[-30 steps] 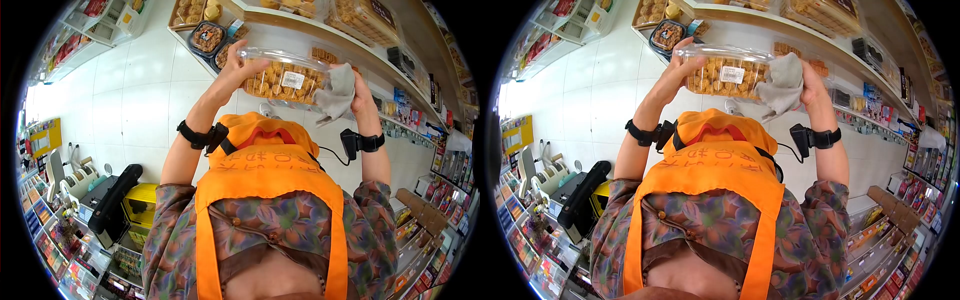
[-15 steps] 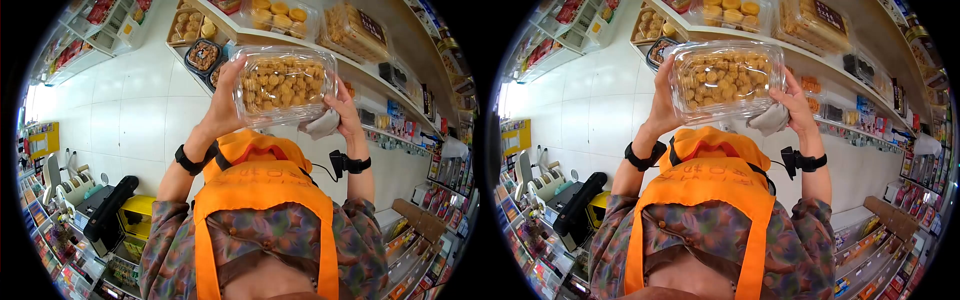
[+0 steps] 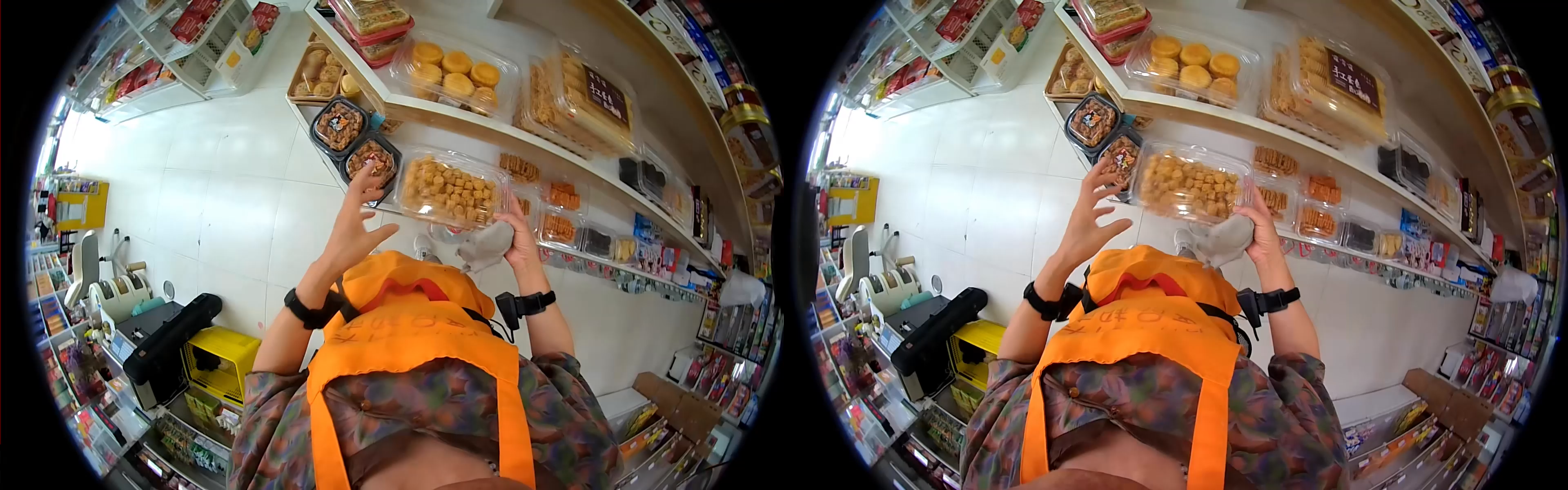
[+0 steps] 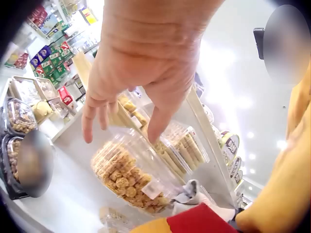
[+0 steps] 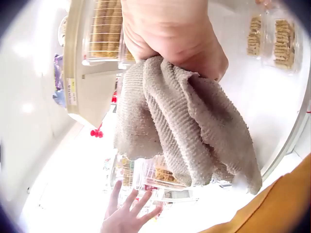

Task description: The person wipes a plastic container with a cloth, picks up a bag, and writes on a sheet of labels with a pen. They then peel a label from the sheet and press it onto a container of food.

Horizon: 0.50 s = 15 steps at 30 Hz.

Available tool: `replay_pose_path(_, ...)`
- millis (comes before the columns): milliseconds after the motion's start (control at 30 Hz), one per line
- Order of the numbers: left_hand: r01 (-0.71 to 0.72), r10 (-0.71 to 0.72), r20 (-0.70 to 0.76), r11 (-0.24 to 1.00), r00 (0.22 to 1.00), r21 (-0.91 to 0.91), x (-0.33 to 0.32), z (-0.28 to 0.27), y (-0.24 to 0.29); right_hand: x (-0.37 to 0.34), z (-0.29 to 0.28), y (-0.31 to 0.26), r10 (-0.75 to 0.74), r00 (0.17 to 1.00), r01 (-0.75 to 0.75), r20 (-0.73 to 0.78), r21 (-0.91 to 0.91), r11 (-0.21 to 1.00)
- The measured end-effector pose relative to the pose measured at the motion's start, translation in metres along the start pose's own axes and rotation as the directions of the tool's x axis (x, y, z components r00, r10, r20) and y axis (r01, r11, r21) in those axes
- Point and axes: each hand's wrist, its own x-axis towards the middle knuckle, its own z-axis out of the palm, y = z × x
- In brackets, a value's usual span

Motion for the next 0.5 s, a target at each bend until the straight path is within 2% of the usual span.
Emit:
replay_pose_path(100,0.126,-0.148,-0.146,0.98,0.978,-0.151,-0.022,-0.004,-0.02,0.04,-0.012,0.015,-0.061,0.993,0.061,-0.103,-0.004,0.998)
replay_pose_path(200,0.21,-0.28,-0.293,0.945,0.914,-0.249,-0.049,-0.011,-0.04,0.1,-0.052,0.044,-0.061,0.989,0.056,-0.132,-0.037,0.998)
replay_pose_path(300,0.256,-0.364,-0.407,0.92,0.838,-0.296,-0.074,-0.017,-0.041,0.149,-0.084,0.072,-0.004,0.976,-0.033,-0.218,-0.165,0.986)
replay_pose_path(333,0.269,-0.387,-0.45,0.914,0.805,-0.304,-0.079,-0.016,-0.038,0.164,-0.097,0.088,-0.044,0.978,0.006,-0.206,-0.181,0.983)
replay_pose_path(367,0.282,-0.409,-0.475,0.906,0.779,-0.317,-0.082,-0.016,-0.036,0.16,-0.089,0.086,-0.009,0.986,-0.008,-0.169,-0.097,0.995)
replay_pose_path(433,0.306,-0.452,-0.522,0.887,0.723,-0.345,-0.088,-0.015,-0.032,0.164,-0.088,0.096,-0.013,0.987,-0.004,-0.162,-0.103,0.995)
replay_pose_path(500,0.297,-0.464,-0.558,0.882,0.688,-0.367,-0.088,-0.009,-0.026,0.17,-0.097,0.111,0.062,0.992,-0.08,-0.106,-0.173,0.982)
